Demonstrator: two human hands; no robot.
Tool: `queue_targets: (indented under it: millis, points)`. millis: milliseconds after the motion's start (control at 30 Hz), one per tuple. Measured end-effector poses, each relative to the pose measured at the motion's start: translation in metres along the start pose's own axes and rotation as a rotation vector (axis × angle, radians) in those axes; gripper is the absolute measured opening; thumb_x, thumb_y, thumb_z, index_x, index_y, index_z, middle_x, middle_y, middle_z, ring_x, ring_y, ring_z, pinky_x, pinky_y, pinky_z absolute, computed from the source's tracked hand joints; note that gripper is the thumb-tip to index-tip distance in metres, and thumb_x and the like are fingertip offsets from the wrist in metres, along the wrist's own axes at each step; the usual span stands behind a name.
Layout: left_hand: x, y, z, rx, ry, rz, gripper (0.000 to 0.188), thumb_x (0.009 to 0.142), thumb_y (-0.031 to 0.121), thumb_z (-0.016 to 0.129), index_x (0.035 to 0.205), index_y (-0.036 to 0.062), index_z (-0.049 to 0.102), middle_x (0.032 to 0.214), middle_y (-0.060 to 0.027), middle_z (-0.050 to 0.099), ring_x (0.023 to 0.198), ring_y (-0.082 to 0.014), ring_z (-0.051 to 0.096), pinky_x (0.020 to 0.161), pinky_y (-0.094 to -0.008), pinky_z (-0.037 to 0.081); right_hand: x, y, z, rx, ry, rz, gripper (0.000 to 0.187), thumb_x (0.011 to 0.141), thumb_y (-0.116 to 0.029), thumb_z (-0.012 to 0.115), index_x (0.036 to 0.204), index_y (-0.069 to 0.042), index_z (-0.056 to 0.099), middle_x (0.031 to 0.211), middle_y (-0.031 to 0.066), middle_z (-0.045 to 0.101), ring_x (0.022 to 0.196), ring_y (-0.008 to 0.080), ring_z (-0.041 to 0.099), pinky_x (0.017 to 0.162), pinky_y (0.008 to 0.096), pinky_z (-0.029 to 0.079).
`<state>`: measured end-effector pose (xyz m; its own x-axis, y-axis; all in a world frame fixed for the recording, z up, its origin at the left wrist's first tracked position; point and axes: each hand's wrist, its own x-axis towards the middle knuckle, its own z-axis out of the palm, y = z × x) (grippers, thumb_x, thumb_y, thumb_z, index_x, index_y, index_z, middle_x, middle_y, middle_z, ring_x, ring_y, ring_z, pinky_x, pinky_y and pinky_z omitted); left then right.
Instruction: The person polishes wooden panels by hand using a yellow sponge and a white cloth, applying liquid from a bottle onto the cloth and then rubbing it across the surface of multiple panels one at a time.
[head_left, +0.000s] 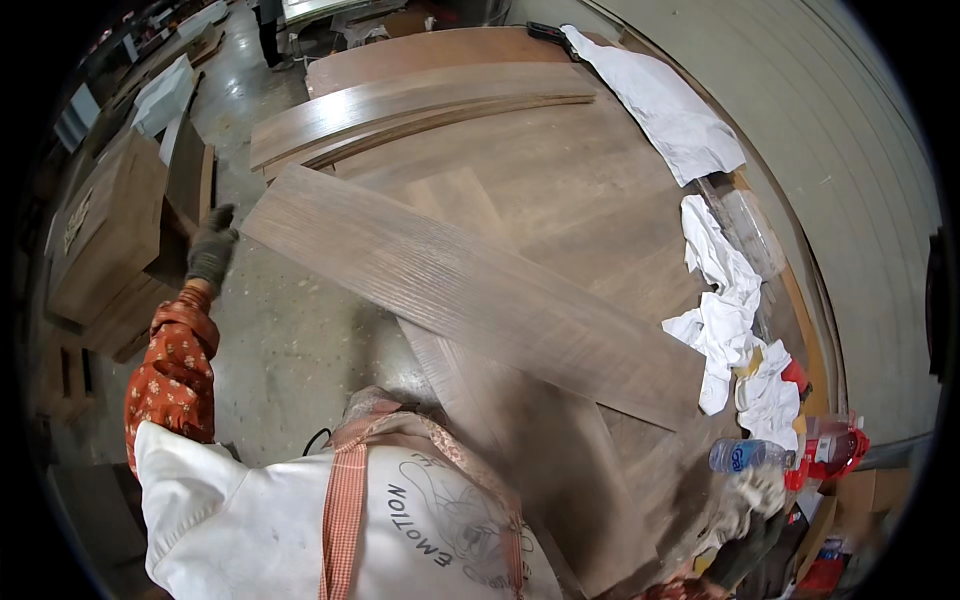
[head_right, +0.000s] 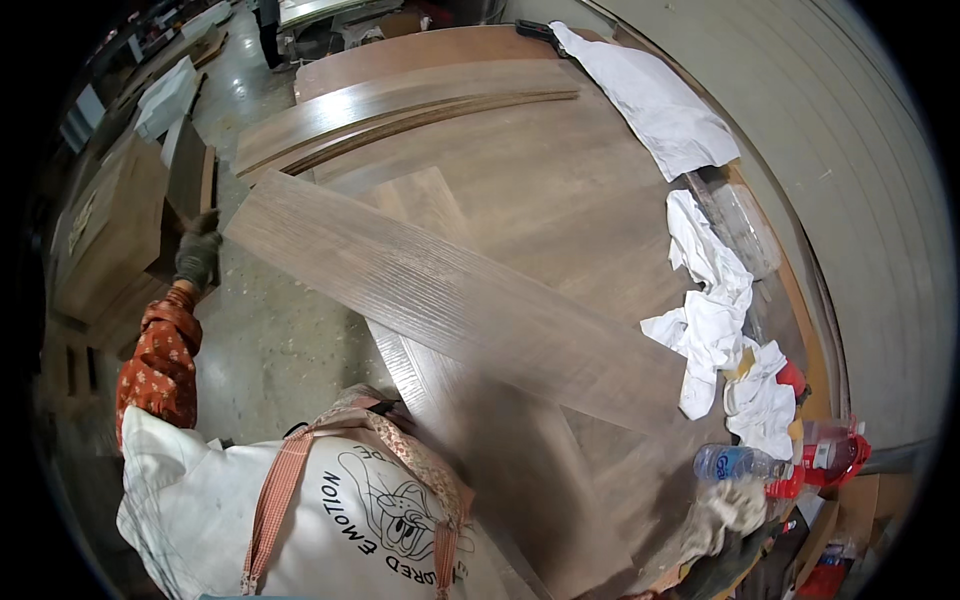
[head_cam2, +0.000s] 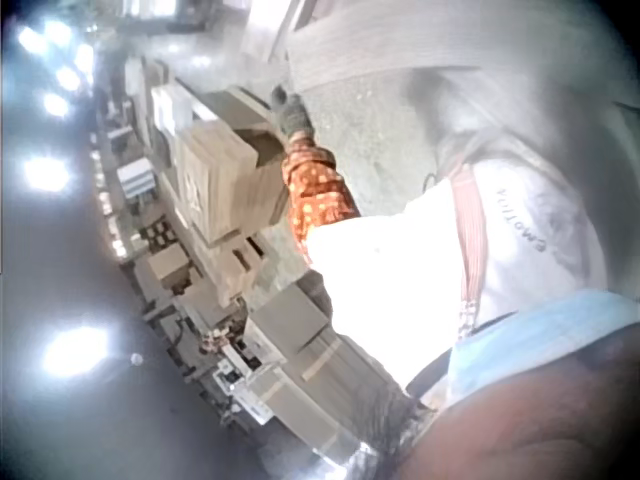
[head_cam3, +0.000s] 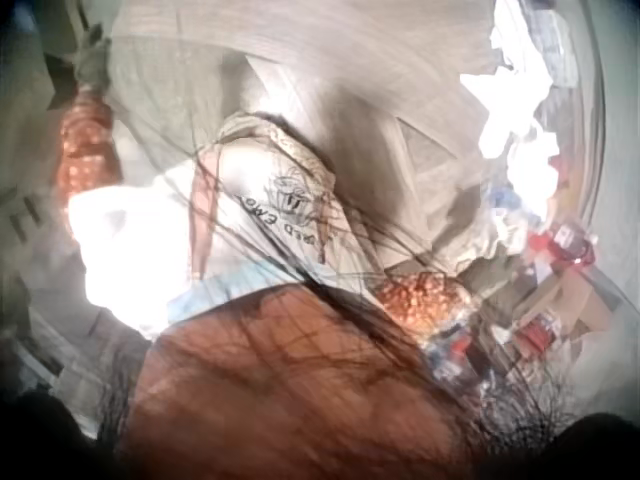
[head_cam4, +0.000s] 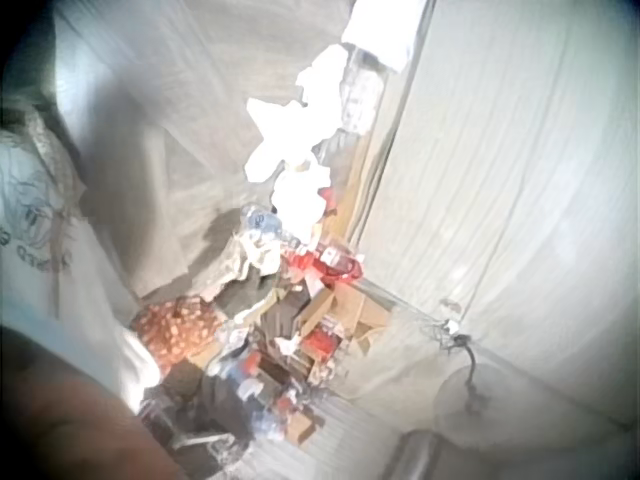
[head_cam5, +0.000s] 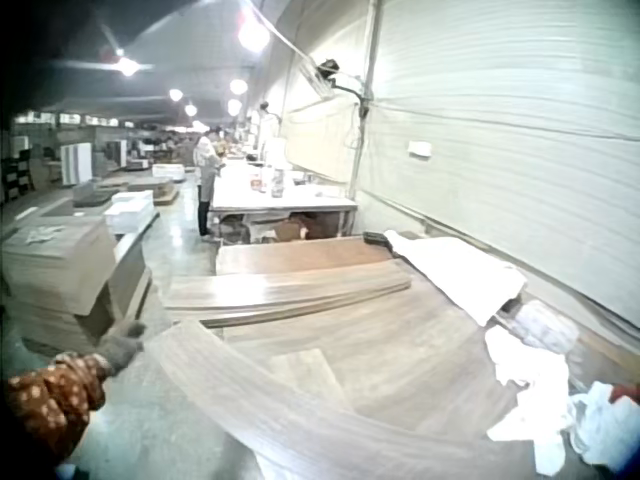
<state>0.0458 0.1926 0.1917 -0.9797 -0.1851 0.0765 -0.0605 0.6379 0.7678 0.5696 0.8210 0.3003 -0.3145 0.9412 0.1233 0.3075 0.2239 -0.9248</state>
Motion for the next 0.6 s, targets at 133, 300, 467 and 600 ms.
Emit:
queue_targets:
  millis: [133, 300, 467, 600]
  points:
    - [0.039, -0.008, -0.001, -0.717, -0.163, -0.271, 0.04, 0.085, 0.018, 0.062, 0.124, 0.0128, 0.057, 0.106, 0.0001, 0.064, 0.097, -0.0164, 0.059, 0.082, -0.0322, 0.046, 0.02, -0.064, 0.097, 0.182, -0.043, -0.217, 0.042, 0.082, -0.021, 0.062, 0.116, 0.002, 0.055, 0.107, 0.0112, 0.062, 0.093, 0.0197, 0.06, 0.085, 0.0297, 0.048]
    - [0.04, 0.036, 0.016, -0.275, -0.497, 0.097, 0.041, 0.08, 0.011, 0.067, 0.119, 0.0, 0.059, 0.095, -0.0031, 0.063, 0.082, -0.0107, 0.061, 0.074, -0.0234, 0.049, 0.051, -0.061, 0.226, -0.073, -0.513, -0.355, 0.044, 0.087, -0.023, 0.062, 0.124, -0.001, 0.053, 0.121, 0.0111, 0.056, 0.106, 0.0196, 0.057, 0.09, 0.0325, 0.047]
    - [0.004, 0.014, -0.005, -0.738, -0.827, -0.16, 0.056, 0.075, 0.009, 0.066, 0.128, -0.0013, 0.051, 0.098, -0.0086, 0.067, 0.083, -0.0152, 0.064, 0.074, -0.0263, 0.052, 0.041, -0.005, 0.329, -0.925, -0.551, -0.653, 0.067, 0.088, -0.052, 0.053, 0.135, -0.004, 0.044, 0.137, 0.0217, 0.044, 0.131, 0.0404, 0.034, 0.11, 0.0478, 0.022]
    - [-0.014, -0.002, 0.019, -1.123, -0.76, -0.251, 0.059, 0.075, 0.017, 0.066, 0.128, -0.0032, 0.049, 0.111, -0.014, 0.062, 0.099, -0.0228, 0.061, 0.089, -0.034, 0.048, 0.026, -0.017, 0.342, -0.894, -0.585, -0.609, 0.069, 0.089, -0.053, 0.051, 0.141, -0.01, 0.038, 0.14, 0.0202, 0.041, 0.13, 0.0411, 0.035, 0.11, 0.0487, 0.023]
